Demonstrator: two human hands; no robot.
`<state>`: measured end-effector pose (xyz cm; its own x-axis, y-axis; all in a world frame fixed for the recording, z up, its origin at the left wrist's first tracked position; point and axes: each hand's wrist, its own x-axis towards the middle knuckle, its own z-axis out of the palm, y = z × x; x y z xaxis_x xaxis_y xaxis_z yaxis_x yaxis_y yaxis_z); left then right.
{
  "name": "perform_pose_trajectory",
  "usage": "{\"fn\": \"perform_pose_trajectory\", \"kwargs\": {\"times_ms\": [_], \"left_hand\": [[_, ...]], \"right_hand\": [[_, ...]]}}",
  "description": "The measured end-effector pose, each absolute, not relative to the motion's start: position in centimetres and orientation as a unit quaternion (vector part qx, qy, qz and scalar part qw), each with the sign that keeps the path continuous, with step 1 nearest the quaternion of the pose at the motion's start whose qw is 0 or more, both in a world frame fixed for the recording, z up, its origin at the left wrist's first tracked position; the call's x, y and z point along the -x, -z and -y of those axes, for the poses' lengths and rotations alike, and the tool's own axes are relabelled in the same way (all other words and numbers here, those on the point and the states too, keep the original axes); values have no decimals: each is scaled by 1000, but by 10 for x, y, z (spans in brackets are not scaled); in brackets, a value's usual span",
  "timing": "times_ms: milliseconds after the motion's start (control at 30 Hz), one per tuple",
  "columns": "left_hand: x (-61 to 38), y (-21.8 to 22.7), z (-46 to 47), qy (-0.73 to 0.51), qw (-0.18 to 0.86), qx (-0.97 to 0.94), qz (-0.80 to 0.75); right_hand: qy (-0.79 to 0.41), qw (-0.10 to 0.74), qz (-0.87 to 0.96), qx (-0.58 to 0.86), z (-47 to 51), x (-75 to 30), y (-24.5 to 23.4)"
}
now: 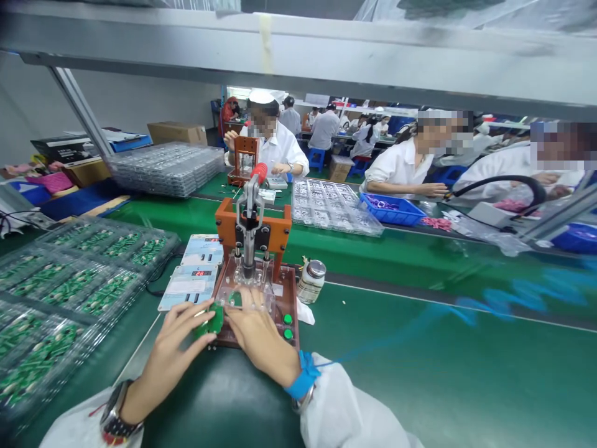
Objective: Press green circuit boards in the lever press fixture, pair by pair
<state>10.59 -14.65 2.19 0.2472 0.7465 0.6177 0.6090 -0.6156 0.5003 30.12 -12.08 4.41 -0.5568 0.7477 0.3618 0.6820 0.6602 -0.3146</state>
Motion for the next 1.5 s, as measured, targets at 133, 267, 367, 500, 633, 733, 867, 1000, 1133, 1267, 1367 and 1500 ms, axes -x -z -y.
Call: {"fn": "perform_pose_trajectory", "kwargs": {"times_ms": [133, 267, 367, 500, 633, 733, 867, 1000, 1133, 1267, 1367, 1500], "left_hand": [[-106, -19, 136, -403, 67, -814, -413], [-109, -16, 133, -365, 72, -838, -400], [-118, -21, 127, -346, 97, -849, -387], [-137, -32, 113, -316, 142, -864, -365], [-153, -37, 104, -274, 152, -877, -365], [-156, -36, 101, -273, 152, -874, -373], [-147, -34, 96, -287, 157, -866, -379], [-135, -32, 93, -283, 148, -866, -385], [-128, -31, 94, -276, 145, -868, -387], [-127, -30, 96, -283, 149, -865, -387], [-124, -29, 94, -282, 158, -865, -384], [-120, -28, 92, -270, 183, -866, -379]], "right_hand": [[-15, 257, 880, 399, 164, -315, -42], [53, 333, 838, 429, 186, -359, -47], [159, 394, 756, 499, 145, -417, -53], [204, 402, 660, 601, 61, -501, -60], [211, 428, 606, 636, 22, -530, -67], [225, 465, 593, 618, 38, -500, -69], [194, 537, 691, 442, 89, -423, -57], [96, 448, 799, 390, 126, -366, -41], [-53, 342, 839, 421, 131, -350, -35], [-120, 313, 834, 438, 124, -349, -35], [-158, 313, 814, 464, 122, -347, -36], [-150, 306, 811, 476, 124, -343, -39]]}}
